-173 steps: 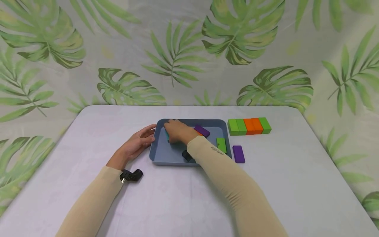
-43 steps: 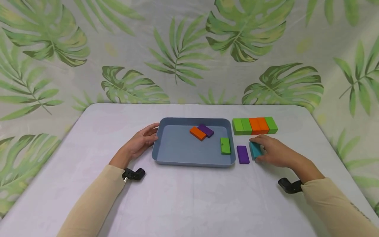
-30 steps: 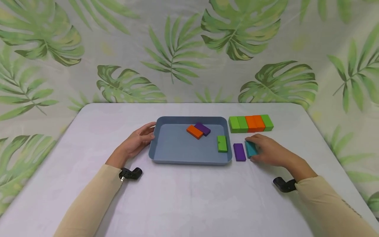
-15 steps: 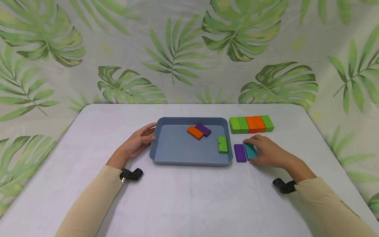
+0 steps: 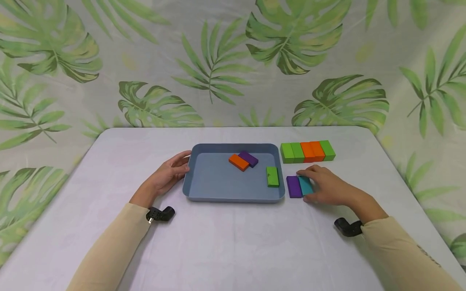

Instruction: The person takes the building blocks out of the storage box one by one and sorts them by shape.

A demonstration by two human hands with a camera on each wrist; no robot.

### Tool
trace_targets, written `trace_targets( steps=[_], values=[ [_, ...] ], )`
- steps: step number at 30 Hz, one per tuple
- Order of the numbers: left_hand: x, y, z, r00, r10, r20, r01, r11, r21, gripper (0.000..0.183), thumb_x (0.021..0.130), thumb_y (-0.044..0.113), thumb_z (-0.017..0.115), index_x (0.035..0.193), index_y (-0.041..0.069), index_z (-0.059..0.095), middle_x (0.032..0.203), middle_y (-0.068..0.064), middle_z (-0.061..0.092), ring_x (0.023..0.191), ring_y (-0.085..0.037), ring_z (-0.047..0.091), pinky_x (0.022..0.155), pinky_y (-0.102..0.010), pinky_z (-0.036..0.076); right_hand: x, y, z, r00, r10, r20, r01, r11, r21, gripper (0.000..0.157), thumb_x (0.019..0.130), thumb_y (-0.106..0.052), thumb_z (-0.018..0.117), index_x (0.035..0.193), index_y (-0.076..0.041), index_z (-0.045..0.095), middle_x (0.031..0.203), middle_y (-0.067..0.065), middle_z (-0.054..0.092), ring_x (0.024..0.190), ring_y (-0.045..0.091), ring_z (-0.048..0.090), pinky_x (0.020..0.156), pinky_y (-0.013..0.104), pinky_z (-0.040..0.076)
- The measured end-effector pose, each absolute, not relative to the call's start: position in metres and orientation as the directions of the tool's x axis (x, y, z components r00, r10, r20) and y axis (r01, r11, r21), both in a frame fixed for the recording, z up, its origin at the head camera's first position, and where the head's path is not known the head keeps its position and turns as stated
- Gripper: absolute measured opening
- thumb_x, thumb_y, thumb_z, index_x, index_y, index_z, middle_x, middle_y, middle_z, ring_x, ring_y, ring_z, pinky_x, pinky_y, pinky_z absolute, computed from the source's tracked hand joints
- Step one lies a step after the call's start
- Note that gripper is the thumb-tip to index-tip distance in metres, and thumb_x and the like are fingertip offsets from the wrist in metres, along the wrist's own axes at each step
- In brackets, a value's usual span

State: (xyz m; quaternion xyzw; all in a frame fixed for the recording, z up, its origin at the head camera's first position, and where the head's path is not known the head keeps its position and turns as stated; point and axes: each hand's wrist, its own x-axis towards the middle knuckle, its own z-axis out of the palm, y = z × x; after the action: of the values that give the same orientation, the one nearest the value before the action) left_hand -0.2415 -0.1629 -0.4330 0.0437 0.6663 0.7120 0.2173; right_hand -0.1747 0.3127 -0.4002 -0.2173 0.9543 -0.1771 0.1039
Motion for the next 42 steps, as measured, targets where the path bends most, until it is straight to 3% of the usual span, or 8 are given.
trace_targets(
  steps=[6,13,21,26,42],
  values=[
    [-0.241,-0.163,-0.433,-0.900,0.375,-0.223,-0.250,-0.026,0.968,0.069,0.097,-0.003,0.053,0.158,0.014,0.026,0.165,-0.014,0.023,0.151,-0.030,0.029,0.121,-0.045,0.028,-0.174,0.314,-0.387,-0.871,-0.459,-0.173,-0.359,0.837,-0.413,0.073,0.085,-0.033,0.077,0.143,0.000,0.048,0.139,0.023,0.054,0.128,0.042,0.050,0.106,0.065,0.040],
    [-0.242,-0.164,-0.434,-0.900,0.373,-0.225,-0.250,-0.018,0.968,0.069,0.097,-0.002,0.053,0.158,0.016,0.027,0.165,-0.013,0.025,0.150,-0.029,0.030,0.116,-0.037,0.035,-0.173,0.314,-0.383,-0.870,-0.455,-0.193,-0.350,0.843,-0.409,0.069,0.088,-0.033,0.074,0.142,0.001,0.048,0.141,0.026,0.052,0.129,0.045,0.049,0.105,0.066,0.040],
    [-0.242,-0.165,-0.433,-0.895,0.388,-0.222,-0.249,-0.020,0.968,0.070,0.097,-0.002,0.053,0.159,0.014,0.024,0.165,-0.014,0.023,0.151,-0.030,0.029,0.116,-0.036,0.035,-0.172,0.304,-0.366,-0.890,-0.444,-0.099,-0.392,0.859,-0.328,0.056,0.090,-0.021,0.071,0.139,0.000,0.053,0.140,0.024,0.055,0.129,0.046,0.048,0.104,0.067,0.040],
    [-0.241,-0.164,-0.432,-0.892,0.400,-0.209,-0.238,-0.022,0.971,0.069,0.098,-0.001,0.052,0.159,0.013,0.022,0.165,-0.015,0.022,0.152,-0.031,0.027,0.118,-0.039,0.033,-0.174,0.296,-0.350,-0.884,-0.467,-0.023,-0.435,0.839,-0.326,0.051,0.092,-0.018,0.070,0.137,0.001,0.055,0.136,0.021,0.060,0.125,0.042,0.055,0.101,0.062,0.045],
    [-0.243,-0.165,-0.434,-0.895,0.389,-0.218,-0.243,-0.016,0.970,0.068,0.097,0.000,0.054,0.158,0.015,0.026,0.165,-0.012,0.024,0.153,-0.026,0.025,0.121,-0.042,0.029,-0.200,0.249,-0.341,-0.839,-0.543,0.046,-0.539,0.816,-0.211,0.040,0.091,-0.014,0.068,0.130,-0.004,0.062,0.127,0.017,0.064,0.121,0.037,0.057,0.099,0.056,0.050]
  ],
)
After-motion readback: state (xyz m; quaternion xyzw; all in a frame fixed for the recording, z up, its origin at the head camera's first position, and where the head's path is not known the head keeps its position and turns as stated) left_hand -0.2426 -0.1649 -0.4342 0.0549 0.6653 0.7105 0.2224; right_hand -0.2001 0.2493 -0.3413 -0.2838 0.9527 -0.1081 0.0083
